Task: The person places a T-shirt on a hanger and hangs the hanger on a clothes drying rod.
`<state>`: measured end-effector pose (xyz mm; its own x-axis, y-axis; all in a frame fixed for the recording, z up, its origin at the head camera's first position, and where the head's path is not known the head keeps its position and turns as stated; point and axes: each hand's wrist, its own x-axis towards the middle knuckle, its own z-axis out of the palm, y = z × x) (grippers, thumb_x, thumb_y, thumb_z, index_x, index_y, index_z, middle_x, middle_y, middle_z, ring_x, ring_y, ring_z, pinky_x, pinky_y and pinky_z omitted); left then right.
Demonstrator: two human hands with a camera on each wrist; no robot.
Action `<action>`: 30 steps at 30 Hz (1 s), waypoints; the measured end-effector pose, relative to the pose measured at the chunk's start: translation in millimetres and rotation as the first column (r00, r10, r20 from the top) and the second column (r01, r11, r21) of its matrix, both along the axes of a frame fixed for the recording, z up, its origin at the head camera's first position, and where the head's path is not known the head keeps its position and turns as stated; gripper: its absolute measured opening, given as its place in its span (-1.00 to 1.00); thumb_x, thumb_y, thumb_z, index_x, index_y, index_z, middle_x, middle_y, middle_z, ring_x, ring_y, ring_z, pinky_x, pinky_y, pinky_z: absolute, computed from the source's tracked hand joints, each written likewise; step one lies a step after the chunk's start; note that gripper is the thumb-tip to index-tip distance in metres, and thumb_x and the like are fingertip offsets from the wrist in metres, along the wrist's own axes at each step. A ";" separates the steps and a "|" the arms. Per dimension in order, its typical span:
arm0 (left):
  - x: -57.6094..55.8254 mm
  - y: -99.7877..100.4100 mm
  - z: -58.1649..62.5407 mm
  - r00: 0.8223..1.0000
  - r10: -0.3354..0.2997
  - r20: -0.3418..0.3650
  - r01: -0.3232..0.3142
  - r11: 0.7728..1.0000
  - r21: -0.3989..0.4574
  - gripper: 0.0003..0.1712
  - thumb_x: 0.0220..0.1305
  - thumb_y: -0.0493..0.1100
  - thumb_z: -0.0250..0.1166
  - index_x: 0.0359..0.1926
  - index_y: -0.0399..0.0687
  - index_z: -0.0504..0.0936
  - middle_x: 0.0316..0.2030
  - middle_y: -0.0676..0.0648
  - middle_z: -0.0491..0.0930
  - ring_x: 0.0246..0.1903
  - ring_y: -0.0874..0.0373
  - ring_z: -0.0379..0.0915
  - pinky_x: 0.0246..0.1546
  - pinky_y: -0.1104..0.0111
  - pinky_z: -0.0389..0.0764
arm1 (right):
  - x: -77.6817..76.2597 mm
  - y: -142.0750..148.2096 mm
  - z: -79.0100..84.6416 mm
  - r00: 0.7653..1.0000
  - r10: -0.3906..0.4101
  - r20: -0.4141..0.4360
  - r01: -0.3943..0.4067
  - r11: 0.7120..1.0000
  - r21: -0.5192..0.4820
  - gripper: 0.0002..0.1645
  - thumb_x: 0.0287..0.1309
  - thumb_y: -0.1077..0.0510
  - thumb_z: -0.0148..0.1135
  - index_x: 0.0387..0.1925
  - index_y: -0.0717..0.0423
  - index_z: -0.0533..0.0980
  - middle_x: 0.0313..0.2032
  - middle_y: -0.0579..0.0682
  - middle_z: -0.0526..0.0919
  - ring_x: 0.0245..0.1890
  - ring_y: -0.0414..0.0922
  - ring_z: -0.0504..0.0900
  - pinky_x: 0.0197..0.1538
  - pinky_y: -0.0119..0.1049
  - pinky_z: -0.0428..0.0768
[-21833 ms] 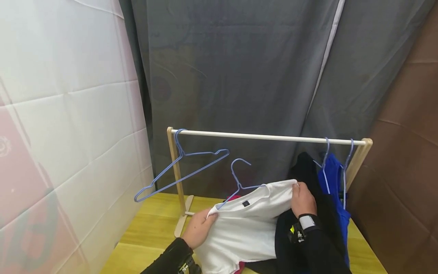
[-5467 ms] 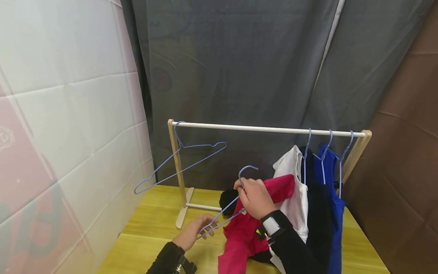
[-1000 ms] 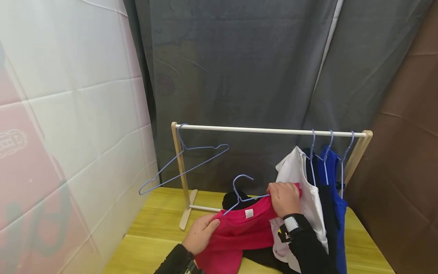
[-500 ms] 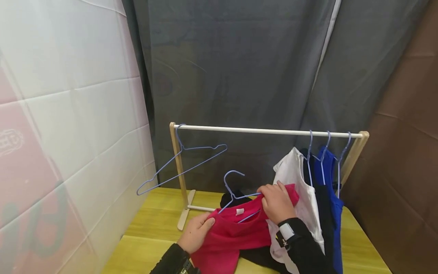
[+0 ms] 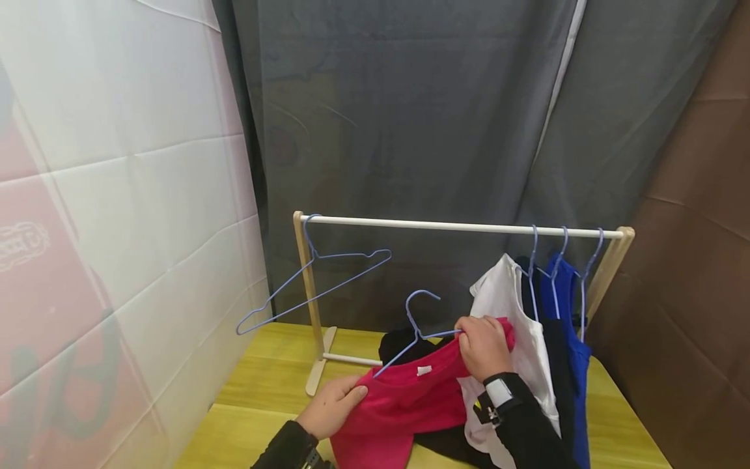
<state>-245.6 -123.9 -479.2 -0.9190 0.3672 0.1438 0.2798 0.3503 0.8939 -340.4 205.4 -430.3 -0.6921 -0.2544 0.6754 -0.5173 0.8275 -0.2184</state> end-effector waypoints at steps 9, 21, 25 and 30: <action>12.2 11.3 9.5 0.996 -0.071 0.058 0.065 0.993 0.103 -0.74 0.59 -0.01 0.03 -0.03 0.05 0.62 -0.20 0.09 0.58 -0.18 0.21 0.51 -0.18 0.29 0.50 | -1.8 -0.7 -4.2 0.998 -0.065 -0.022 0.062 0.993 -0.102 -0.75 0.11 0.38 0.12 -0.23 0.17 0.65 -0.11 0.25 0.59 -0.02 0.26 0.48 0.13 0.23 0.34; 21.4 57.5 48.7 0.979 -0.181 0.091 0.149 0.949 0.279 -0.80 0.46 -0.21 0.11 0.05 0.00 0.46 -0.06 0.07 0.58 -0.09 0.15 0.58 -0.07 0.27 0.58 | 11.8 -19.4 19.2 0.929 0.017 0.369 0.098 0.952 -0.292 -0.01 0.37 0.11 0.17 0.62 0.00 -0.14 0.55 0.31 -0.16 0.47 0.42 -0.05 0.10 0.47 0.31; 18.2 76.4 59.6 0.983 -0.182 0.021 0.168 0.941 0.294 -0.77 0.41 -0.26 0.09 0.04 0.00 0.46 -0.09 0.06 0.56 -0.13 0.22 0.57 -0.12 0.34 0.56 | 8.0 -22.2 34.1 0.921 0.069 0.384 0.072 0.937 -0.342 -0.05 0.43 0.06 0.09 0.63 -0.07 -0.19 0.57 0.27 -0.15 0.50 0.37 -0.06 0.22 0.47 0.19; 17.9 103.6 79.3 0.992 -0.129 -0.013 0.127 0.949 0.289 -0.77 0.37 -0.27 0.11 0.01 0.02 0.48 -0.16 0.04 0.56 -0.19 0.21 0.57 -0.20 0.36 0.57 | -2.4 -18.5 54.4 0.928 0.078 0.364 0.087 0.905 -0.416 -0.12 0.49 0.04 0.01 0.63 -0.09 -0.18 0.56 0.26 -0.07 0.50 0.33 -0.02 0.32 0.42 0.09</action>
